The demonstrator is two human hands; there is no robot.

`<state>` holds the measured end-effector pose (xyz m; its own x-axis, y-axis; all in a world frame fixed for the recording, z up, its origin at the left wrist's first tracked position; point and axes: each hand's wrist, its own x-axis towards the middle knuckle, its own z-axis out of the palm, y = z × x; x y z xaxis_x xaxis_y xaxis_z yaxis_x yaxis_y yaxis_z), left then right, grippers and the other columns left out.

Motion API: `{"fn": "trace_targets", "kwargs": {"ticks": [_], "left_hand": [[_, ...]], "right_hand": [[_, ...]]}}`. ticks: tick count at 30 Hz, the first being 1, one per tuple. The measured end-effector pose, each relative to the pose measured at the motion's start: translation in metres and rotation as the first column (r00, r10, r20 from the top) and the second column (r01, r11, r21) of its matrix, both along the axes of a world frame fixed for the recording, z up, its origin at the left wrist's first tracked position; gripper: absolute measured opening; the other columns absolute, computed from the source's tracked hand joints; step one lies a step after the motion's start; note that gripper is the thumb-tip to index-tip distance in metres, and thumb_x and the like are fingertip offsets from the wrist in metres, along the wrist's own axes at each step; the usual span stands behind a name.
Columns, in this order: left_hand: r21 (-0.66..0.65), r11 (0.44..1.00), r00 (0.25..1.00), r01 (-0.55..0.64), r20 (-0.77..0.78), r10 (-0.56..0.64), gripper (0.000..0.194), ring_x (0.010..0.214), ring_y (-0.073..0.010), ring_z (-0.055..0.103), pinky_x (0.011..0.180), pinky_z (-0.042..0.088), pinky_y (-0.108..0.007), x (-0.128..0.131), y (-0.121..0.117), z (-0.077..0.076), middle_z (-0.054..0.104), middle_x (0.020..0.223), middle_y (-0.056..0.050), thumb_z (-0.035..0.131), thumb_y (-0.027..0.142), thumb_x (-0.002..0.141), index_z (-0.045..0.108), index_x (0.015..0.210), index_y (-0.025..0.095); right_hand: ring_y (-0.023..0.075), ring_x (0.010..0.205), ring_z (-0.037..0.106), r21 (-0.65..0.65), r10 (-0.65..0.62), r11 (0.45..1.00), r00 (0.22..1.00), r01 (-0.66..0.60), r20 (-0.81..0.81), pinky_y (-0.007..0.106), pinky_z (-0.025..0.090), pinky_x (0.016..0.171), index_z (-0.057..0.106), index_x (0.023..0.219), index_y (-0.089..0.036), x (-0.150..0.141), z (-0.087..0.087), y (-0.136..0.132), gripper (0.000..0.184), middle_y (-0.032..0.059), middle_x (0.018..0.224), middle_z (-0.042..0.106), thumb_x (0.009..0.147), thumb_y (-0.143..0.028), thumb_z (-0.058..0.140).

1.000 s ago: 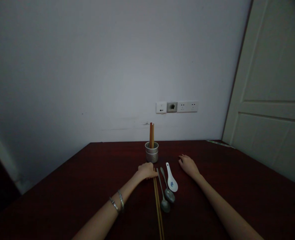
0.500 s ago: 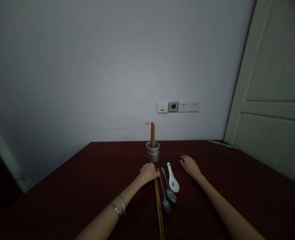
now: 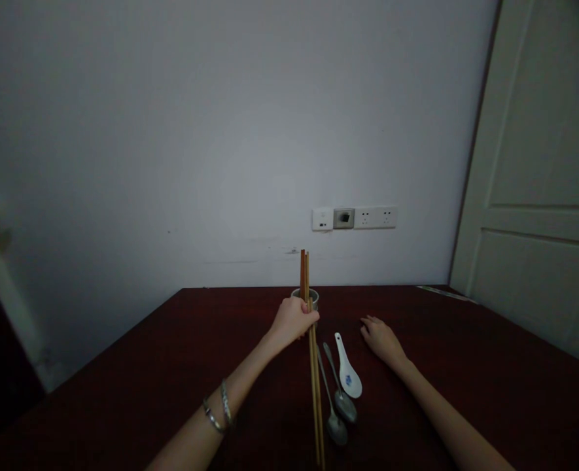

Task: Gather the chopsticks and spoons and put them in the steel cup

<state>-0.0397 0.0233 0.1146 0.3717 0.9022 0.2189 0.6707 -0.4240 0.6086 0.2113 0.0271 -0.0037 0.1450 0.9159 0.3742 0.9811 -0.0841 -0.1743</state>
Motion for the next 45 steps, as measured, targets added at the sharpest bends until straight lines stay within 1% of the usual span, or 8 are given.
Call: {"fn": "trace_targets", "kwargs": {"ticks": [8, 17, 21, 23, 27, 29, 36, 45], "left_hand": [[0.239, 0.97, 0.997, -0.04, 0.075, 0.023, 0.019, 0.05, -0.0099, 0.05, 0.047, 0.033, -0.02, 0.008, -0.006, 0.051, 0.056, 0.054, -0.001, 0.052, 0.028, 0.07, 0.057, 0.061, 0.013], [0.39, 0.918, 0.996, -0.066, 0.074, 0.04, 0.02, 0.047, -0.0076, 0.043, 0.048, 0.028, -0.02, 0.006, -0.014, 0.05, 0.051, 0.051, 0.002, 0.051, 0.029, 0.071, 0.052, 0.057, 0.015], [0.4, 0.913, 0.995, -0.085, 0.079, 0.058, 0.02, 0.047, -0.0077, 0.043, 0.049, 0.028, -0.021, 0.003, -0.02, 0.055, 0.051, 0.051, 0.002, 0.051, 0.03, 0.072, 0.052, 0.058, 0.016], [0.413, 0.906, 0.994, -0.093, 0.09, 0.061, 0.019, 0.047, -0.008, 0.044, 0.05, 0.028, -0.021, 0.002, -0.023, 0.058, 0.051, 0.051, 0.002, 0.051, 0.03, 0.071, 0.051, 0.057, 0.016], [0.476, 0.873, 0.992, -0.11, 0.111, 0.064, 0.019, 0.047, -0.0082, 0.044, 0.051, 0.029, -0.021, -0.001, -0.027, 0.062, 0.051, 0.051, 0.002, 0.051, 0.03, 0.072, 0.049, 0.057, 0.017], [0.5, 0.858, 0.99, -0.122, 0.122, 0.069, 0.019, 0.047, -0.0081, 0.044, 0.051, 0.029, -0.021, -0.001, -0.028, 0.063, 0.052, 0.051, 0.002, 0.051, 0.03, 0.072, 0.049, 0.058, 0.018], [0.467, 0.874, 0.986, -0.134, 0.148, 0.073, 0.018, 0.047, -0.008, 0.045, 0.051, 0.031, -0.021, -0.006, -0.031, 0.067, 0.053, 0.052, 0.002, 0.051, 0.031, 0.072, 0.05, 0.06, 0.017], [0.482, 0.868, 0.987, -0.117, 0.154, 0.047, 0.017, 0.047, -0.0083, 0.045, 0.05, 0.032, -0.02, -0.003, -0.038, 0.068, 0.052, 0.051, 0.002, 0.052, 0.029, 0.072, 0.05, 0.06, 0.017]], "right_hand": [[0.0252, 0.112, 0.049, 0.023, 0.01, 1.0, 1.0, -0.01, 0.008, 0.034, 0.034, 0.097, 0.058, 0.11, -0.005, 0.0, -0.002, 0.001, 0.041, 0.0184, 0.118, 0.054, 0.081, -0.019, 0.035], [0.0229, 0.114, 0.046, -0.023, 0.017, 1.0, 0.99, -0.02, -0.139, 0.033, 0.033, 0.098, 0.059, 0.109, -0.006, 0.006, 0.001, 0.002, 0.039, 0.0158, 0.119, 0.054, 0.078, -0.019, 0.038], [0.0235, 0.117, 0.044, 0.053, 0.12, 0.993, 0.929, -0.108, -0.351, 0.036, 0.031, 0.099, 0.059, 0.109, -0.01, -0.01, 0.03, 0.0, 0.039, 0.014, 0.119, 0.055, 0.072, -0.017, 0.046], [0.0223, 0.106, 0.053, 0.143, 0.246, 0.969, 0.779, -0.2, -0.577, 0.036, 0.036, 0.095, 0.062, 0.103, -0.012, -0.031, 0.058, -0.006, 0.035, 0.0133, 0.111, 0.06, 0.071, -0.019, 0.049], [0.0219, 0.091, 0.061, 0.301, 0.402, 0.802, 0.095, -0.516, -0.911, 0.039, 0.047, 0.081, 0.061, 0.104, -0.014, -0.086, 0.113, -0.034, 0.039, 0.0116, 0.1, 0.064, 0.071, -0.033, 0.058], [0.0214, 0.085, 0.062, 0.343, 0.406, 0.738, -0.023, -0.581, -0.913, 0.04, 0.047, 0.08, 0.063, 0.101, -0.014, -0.107, 0.128, -0.05, 0.044, 0.0098, 0.095, 0.066, 0.061, -0.033, 0.068], [0.0179, 0.074, 0.062, 0.362, 0.402, 0.722, -0.069, -0.59, -0.913, 0.035, 0.05, 0.071, 0.065, 0.095, -0.013, -0.127, 0.14, -0.073, 0.042, 0.0077, 0.083, 0.066, 0.06, -0.035, 0.07], [0.0147, 0.064, 0.06, 0.382, 0.487, 0.753, 0.063, -0.536, -0.871, 0.027, 0.05, 0.06, 0.067, 0.088, -0.013, -0.133, 0.136, -0.073, 0.037, 0.0049, 0.071, 0.066, 0.065, -0.042, 0.066]]}}
